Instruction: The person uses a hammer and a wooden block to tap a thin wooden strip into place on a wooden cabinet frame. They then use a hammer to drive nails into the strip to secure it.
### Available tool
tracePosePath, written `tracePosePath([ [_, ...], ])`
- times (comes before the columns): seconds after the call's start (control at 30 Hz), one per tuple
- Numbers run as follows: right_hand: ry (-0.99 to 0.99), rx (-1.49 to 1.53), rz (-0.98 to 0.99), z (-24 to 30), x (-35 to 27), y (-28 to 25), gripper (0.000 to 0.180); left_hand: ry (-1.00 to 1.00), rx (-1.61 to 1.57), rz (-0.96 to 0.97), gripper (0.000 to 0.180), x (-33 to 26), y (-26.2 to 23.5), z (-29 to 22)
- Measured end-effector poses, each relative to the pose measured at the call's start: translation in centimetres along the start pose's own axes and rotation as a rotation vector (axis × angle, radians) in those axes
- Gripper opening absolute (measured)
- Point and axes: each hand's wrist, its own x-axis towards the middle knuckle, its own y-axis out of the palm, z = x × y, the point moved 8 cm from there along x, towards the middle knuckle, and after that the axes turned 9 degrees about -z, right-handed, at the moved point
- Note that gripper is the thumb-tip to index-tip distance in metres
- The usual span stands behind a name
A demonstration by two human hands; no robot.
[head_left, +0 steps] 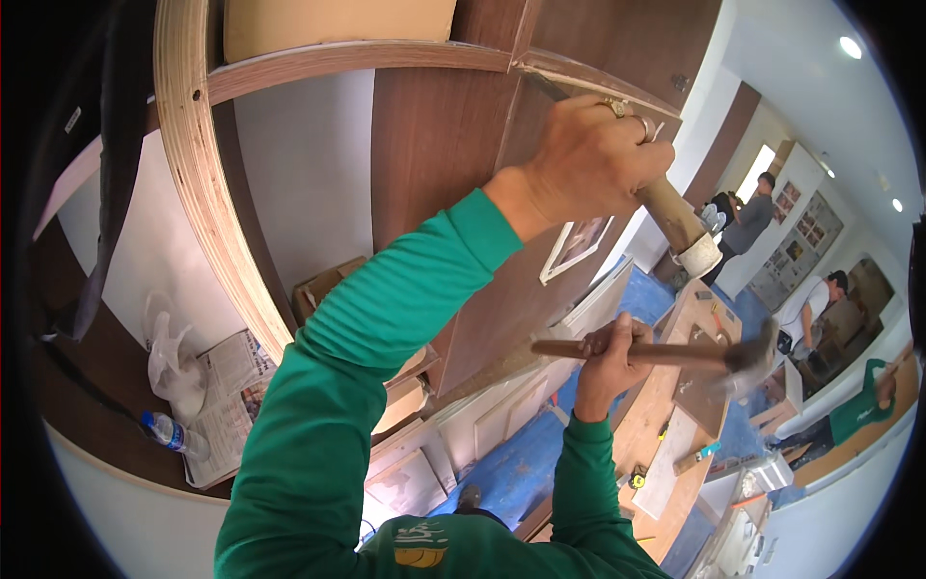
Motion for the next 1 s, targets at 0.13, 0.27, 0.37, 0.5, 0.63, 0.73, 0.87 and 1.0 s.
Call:
tracePosePath([
  [0.13, -0.024, -0.181, 0.019, -2.0, 0.4, 0.6, 0.021, 0.021, -0.02, -0.046, 0.018, 0.3, 0.0, 0.0],
  [0.27, -0.044, -0.265, 0.051, -0.5, 0.2, 0.6, 0.022, 0.018, -0.027, -0.006, 0.019, 0.0, -0.4, 0.0],
  [0.37, -0.006, -0.06, 0.024, 0.2, -0.2, 0.7, 0.024, 0.016, -0.026, 0.016, 0.02, 0.0, -0.2, 0.1],
  [0.5, 0.035, -0.098, 0.057, -0.9, -0.4, -0.2, 0.025, -0.046, -0.069, 0.124, 0.019, 0.8, 0.1, 0.3],
  [0.63, 0.089, -0.175, 0.064, -1.4, -1.8, -2.4, 0.024, -0.154, -0.092, 0.281, 0.018, 2.6, 1.2, 0.9],
  [0.73, 0.103, -0.171, 0.051, -1.4, -2.5, -4.4, 0.022, -0.216, -0.079, 0.269, 0.018, 4.0, 1.5, 1.6],
  [0.87, 0.101, -0.266, 0.047, -0.4, -3.5, -7.0, 0.021, -0.259, -0.011, 0.208, 0.017, 4.2, 1.8, 1.5],
  [1.0, 0.069, -0.335, 0.014, -0.6, -4.3, -10.5, 0.019, -0.085, -0.13, 0.145, 0.02, 2.8, 0.7, -1.8],
])
